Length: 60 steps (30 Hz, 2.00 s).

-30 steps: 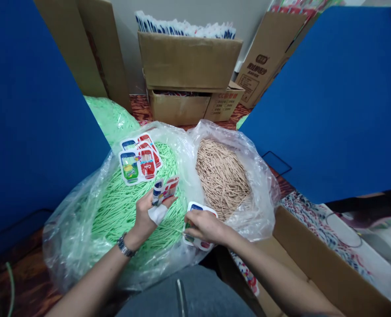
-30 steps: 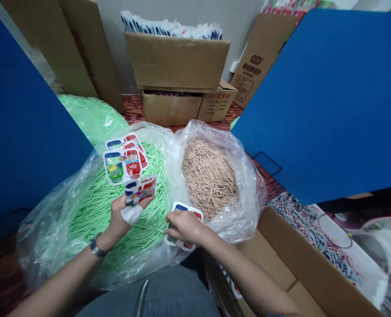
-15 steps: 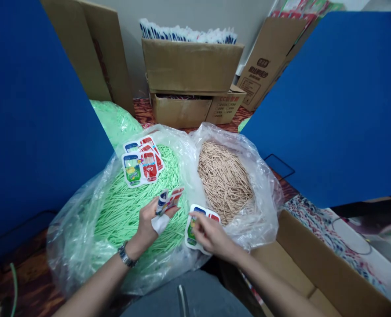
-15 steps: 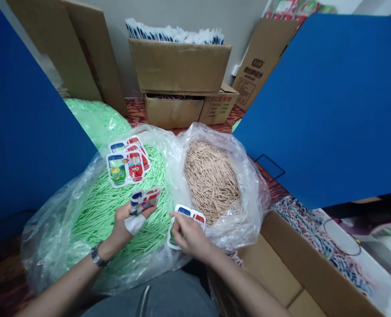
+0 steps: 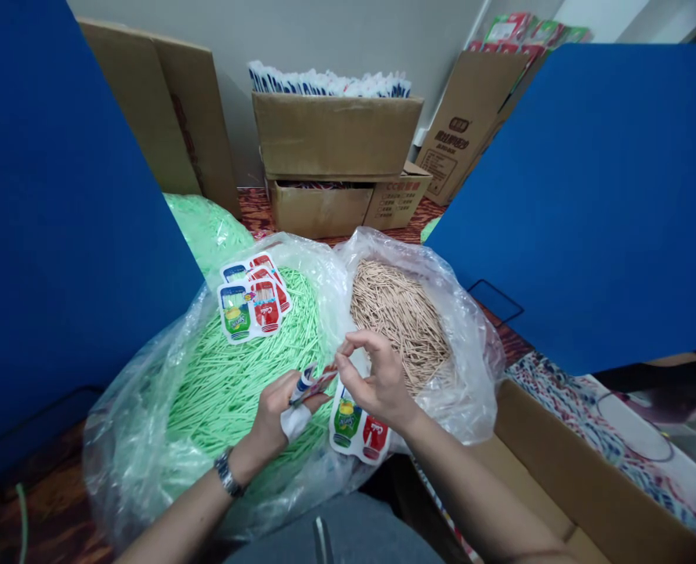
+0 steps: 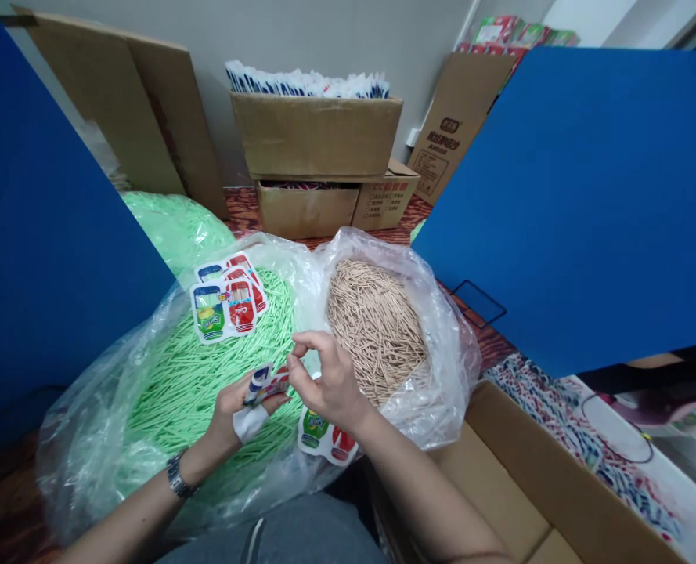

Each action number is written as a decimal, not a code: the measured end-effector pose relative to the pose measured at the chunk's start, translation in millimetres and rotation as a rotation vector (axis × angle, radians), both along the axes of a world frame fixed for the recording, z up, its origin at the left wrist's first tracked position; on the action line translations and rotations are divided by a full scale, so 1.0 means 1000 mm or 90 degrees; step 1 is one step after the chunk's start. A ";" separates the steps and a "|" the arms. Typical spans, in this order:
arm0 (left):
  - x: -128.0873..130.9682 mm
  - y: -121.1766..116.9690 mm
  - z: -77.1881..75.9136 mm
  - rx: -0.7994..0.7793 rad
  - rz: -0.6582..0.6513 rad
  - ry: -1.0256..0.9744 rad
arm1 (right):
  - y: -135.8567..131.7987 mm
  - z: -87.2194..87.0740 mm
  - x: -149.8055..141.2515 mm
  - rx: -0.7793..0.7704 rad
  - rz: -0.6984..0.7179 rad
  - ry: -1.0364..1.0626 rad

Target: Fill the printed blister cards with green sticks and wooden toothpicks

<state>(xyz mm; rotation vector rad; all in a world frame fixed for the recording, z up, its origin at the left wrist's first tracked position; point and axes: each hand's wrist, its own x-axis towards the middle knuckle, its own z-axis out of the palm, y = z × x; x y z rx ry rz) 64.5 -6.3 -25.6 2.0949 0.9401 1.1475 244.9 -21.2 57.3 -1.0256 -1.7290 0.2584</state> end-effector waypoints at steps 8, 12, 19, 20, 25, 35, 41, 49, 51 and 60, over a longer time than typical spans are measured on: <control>0.003 -0.001 0.009 -0.181 0.016 -0.063 | 0.005 0.003 0.011 -0.055 0.094 -0.171; 0.003 0.003 0.010 -0.304 0.030 -0.201 | 0.011 0.002 0.023 -0.130 0.064 -0.218; 0.001 0.006 0.014 -0.320 0.046 -0.177 | 0.030 0.001 0.011 -0.097 0.114 -0.342; 0.000 0.007 0.017 -0.327 0.037 -0.187 | 0.033 -0.001 0.007 -0.075 0.104 -0.344; -0.019 0.024 0.038 -0.374 -0.055 -0.188 | 0.050 0.004 -0.011 0.011 0.098 -0.371; -0.058 0.043 0.051 -0.174 0.163 -0.050 | 0.062 0.010 -0.028 0.024 0.110 -0.239; -0.074 0.042 0.038 -0.250 0.212 -0.134 | 0.068 -0.059 -0.008 -0.145 0.127 -0.595; -0.073 0.039 0.032 -0.288 0.210 -0.173 | 0.079 -0.088 -0.008 -0.181 0.092 -0.761; -0.073 0.039 0.031 -0.292 0.213 -0.172 | 0.081 -0.088 -0.009 -0.186 0.092 -0.755; -0.071 0.038 0.029 -0.281 0.194 -0.181 | 0.086 -0.099 -0.009 -0.175 0.091 -0.734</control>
